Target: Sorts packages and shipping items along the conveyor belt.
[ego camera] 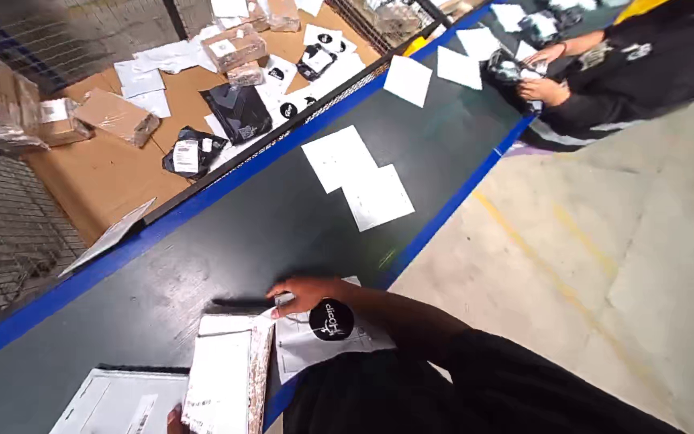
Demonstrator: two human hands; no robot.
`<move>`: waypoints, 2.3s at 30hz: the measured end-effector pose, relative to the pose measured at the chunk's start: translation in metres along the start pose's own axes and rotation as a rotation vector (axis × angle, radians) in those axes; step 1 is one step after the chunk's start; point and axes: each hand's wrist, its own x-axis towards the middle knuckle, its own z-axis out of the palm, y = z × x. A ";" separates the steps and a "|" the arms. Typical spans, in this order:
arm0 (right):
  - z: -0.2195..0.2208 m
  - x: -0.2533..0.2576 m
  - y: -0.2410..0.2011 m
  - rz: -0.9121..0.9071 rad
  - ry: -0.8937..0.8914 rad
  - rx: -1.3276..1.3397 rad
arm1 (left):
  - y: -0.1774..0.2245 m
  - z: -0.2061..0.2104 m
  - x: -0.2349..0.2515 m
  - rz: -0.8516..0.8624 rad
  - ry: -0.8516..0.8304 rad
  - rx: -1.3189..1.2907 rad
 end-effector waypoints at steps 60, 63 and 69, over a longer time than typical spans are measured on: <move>-0.230 0.033 -0.014 0.209 1.104 -0.013 | 0.141 0.152 0.148 0.236 0.211 0.178; -0.156 -0.127 0.035 0.451 1.455 -0.051 | 0.135 0.150 0.147 0.194 0.170 0.128; -0.051 -0.194 0.123 1.138 1.399 0.045 | 0.114 0.166 0.122 0.143 0.197 -0.070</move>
